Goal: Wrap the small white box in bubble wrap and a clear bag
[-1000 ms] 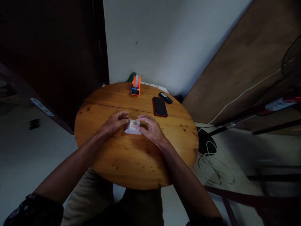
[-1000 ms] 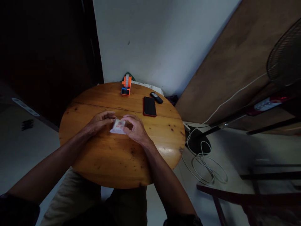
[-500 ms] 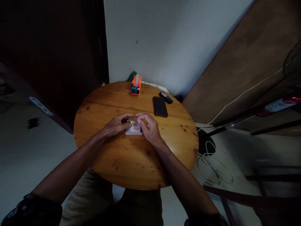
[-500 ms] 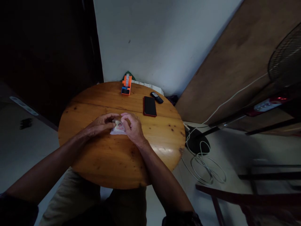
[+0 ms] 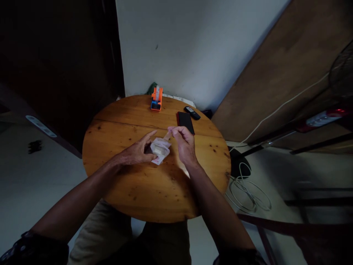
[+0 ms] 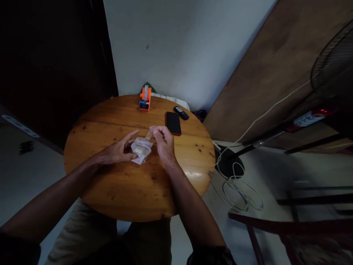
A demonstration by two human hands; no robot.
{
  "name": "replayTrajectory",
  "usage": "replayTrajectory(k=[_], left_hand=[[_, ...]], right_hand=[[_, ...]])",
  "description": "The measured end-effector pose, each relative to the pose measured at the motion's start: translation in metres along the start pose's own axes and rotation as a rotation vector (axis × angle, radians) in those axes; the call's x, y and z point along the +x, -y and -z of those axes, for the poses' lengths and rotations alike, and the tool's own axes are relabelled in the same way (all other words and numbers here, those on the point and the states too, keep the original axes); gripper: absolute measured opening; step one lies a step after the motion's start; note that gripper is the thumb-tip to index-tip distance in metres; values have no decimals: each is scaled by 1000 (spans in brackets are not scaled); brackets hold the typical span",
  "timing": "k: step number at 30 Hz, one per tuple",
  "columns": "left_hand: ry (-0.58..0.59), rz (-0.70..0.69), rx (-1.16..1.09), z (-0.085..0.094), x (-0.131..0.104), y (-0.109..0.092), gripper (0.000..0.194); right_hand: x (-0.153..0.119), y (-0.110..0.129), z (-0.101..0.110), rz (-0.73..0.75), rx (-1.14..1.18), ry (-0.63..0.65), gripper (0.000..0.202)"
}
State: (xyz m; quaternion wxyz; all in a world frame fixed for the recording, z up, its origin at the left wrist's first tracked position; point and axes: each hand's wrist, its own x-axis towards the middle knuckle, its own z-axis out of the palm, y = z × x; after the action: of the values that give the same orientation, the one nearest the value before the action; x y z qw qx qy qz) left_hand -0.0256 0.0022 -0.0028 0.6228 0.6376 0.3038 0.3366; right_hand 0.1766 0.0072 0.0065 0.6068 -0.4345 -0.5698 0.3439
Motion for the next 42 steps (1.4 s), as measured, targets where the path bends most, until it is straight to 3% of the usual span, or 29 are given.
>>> replayTrajectory(k=[3,7,10,16,24,27,31,35,37,42], left_hand=[[-6,2,-25,0,1,3,110],[-86,20,-99,3,4,9,110],[-133,1,-122,4,7,12,113],[-176,-139,82,-6,9,21,106],[-92,-194,87,-8,7,18,107],[-92,-203,-9,-5,5,13,93],[-146,-124,-94,-1,4,10,57],[-232,11,-151,1,7,9,41],[-271,32,-199,2,9,9,46],[-246,45,-285,2,8,6,57]], right_hand=[[5,-4,6,-153,39,-37,27],[5,-5,13,-374,144,87,43],[1,-5,10,-443,173,142,52],[-4,-12,-7,-333,175,90,27],[2,-11,-3,-342,162,-4,30],[6,-16,-1,-332,153,-41,31],[11,-24,3,-313,77,-64,29],[10,-18,10,-83,-178,-161,28],[4,-10,12,-23,-239,-114,25],[-17,1,0,-143,-333,190,30]])
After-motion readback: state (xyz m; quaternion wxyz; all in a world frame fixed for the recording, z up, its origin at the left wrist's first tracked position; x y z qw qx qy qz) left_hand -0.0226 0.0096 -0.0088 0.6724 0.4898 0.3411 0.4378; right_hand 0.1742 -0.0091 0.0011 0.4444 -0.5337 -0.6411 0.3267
